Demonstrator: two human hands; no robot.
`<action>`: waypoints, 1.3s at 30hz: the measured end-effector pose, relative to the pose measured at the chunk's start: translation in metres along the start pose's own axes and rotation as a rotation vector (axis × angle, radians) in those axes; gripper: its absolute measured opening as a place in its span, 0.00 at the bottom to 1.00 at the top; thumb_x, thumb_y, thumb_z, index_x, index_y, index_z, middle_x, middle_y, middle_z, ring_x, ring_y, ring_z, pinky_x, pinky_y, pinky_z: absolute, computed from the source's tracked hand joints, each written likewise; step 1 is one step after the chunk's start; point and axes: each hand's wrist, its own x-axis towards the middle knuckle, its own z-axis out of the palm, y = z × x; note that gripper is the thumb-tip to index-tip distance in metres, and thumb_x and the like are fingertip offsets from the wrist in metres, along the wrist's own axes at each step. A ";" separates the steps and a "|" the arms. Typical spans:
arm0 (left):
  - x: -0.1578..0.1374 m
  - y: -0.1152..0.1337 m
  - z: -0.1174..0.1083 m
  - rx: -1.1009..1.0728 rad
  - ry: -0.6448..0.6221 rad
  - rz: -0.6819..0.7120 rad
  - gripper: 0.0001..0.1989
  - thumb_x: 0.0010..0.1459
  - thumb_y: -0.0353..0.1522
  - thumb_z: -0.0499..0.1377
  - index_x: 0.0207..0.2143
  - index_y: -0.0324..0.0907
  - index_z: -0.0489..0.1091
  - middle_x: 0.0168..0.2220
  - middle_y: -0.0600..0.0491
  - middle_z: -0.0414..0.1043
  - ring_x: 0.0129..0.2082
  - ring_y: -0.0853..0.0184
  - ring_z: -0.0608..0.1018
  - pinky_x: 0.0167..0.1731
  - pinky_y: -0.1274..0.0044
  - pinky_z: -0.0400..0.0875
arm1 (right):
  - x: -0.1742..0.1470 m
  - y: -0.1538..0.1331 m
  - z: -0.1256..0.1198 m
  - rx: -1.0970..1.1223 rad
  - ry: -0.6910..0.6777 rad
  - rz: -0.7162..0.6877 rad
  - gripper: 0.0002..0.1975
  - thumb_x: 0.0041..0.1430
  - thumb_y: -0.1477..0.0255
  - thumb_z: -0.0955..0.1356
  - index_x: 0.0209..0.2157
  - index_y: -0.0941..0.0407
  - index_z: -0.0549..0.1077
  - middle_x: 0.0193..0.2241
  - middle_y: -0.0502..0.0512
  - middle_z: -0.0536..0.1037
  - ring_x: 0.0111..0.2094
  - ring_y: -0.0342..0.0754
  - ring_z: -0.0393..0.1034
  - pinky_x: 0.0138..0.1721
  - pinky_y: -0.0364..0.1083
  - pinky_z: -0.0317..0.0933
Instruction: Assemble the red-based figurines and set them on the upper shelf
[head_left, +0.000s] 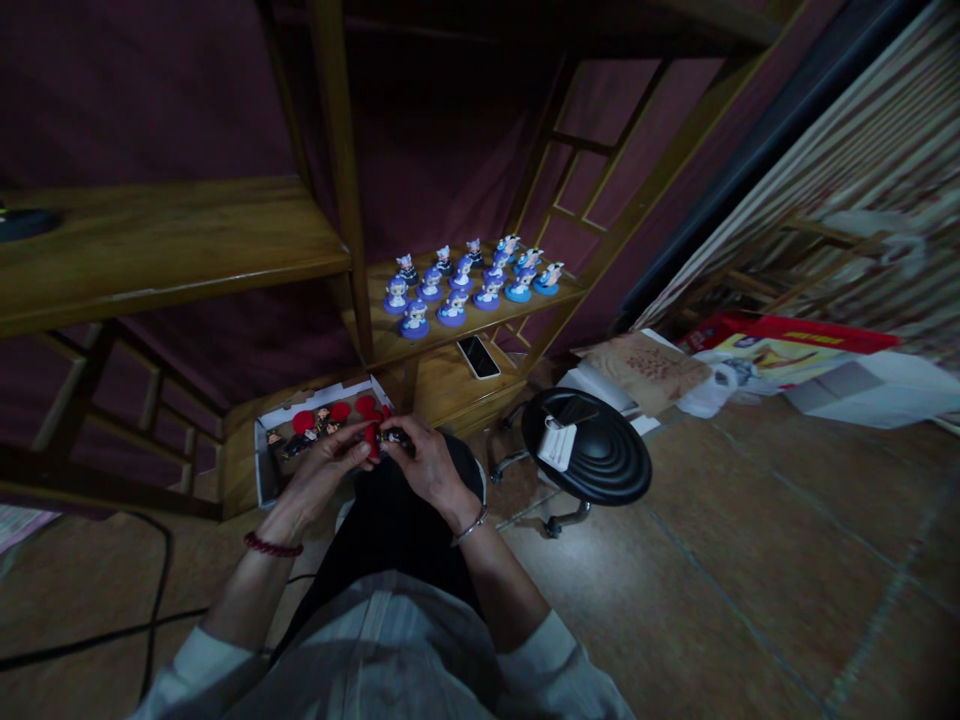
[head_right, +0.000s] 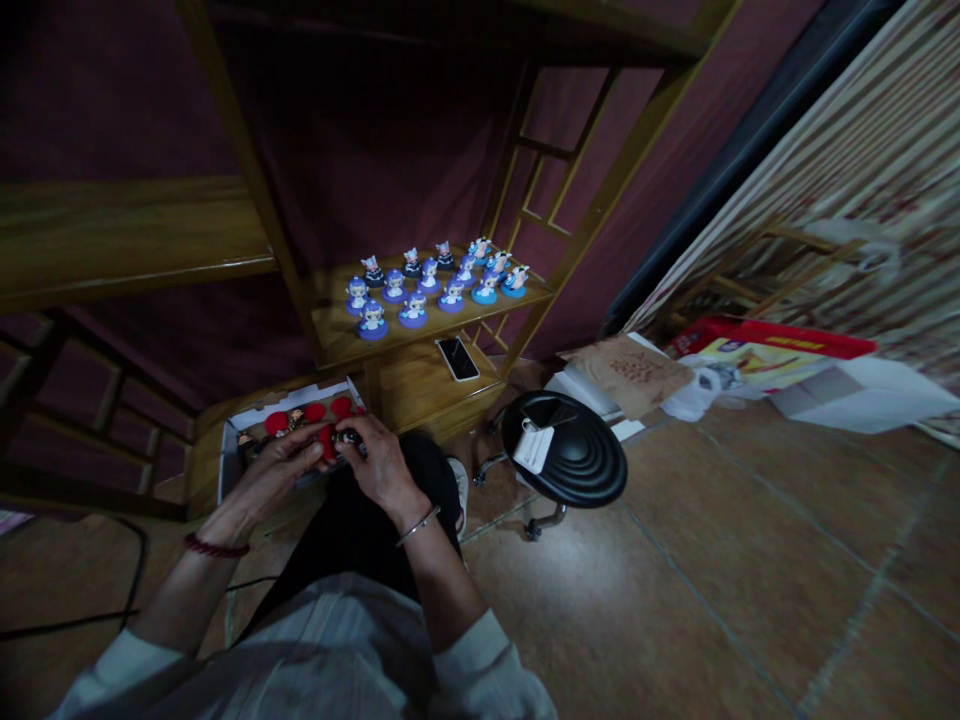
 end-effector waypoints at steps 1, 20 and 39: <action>0.000 0.000 0.000 -0.003 -0.003 -0.002 0.23 0.42 0.36 0.67 0.43 0.40 0.72 0.30 0.54 0.74 0.27 0.71 0.73 0.31 0.77 0.68 | 0.000 0.000 0.000 -0.001 0.000 0.004 0.08 0.55 0.74 0.66 0.39 0.54 0.71 0.36 0.52 0.74 0.39 0.45 0.69 0.43 0.44 0.62; 0.000 0.000 -0.001 0.110 -0.007 0.040 0.24 0.42 0.34 0.67 0.45 0.43 0.72 0.36 0.53 0.75 0.35 0.69 0.74 0.40 0.75 0.69 | -0.001 0.002 0.007 0.129 0.064 0.177 0.09 0.53 0.71 0.66 0.37 0.56 0.72 0.33 0.52 0.75 0.33 0.44 0.70 0.36 0.43 0.64; 0.000 0.005 0.002 0.178 -0.023 0.078 0.25 0.40 0.34 0.67 0.45 0.44 0.73 0.39 0.52 0.75 0.42 0.65 0.74 0.46 0.73 0.66 | -0.002 0.003 0.013 0.315 0.133 0.308 0.11 0.49 0.67 0.67 0.35 0.57 0.72 0.27 0.50 0.74 0.27 0.42 0.68 0.28 0.40 0.62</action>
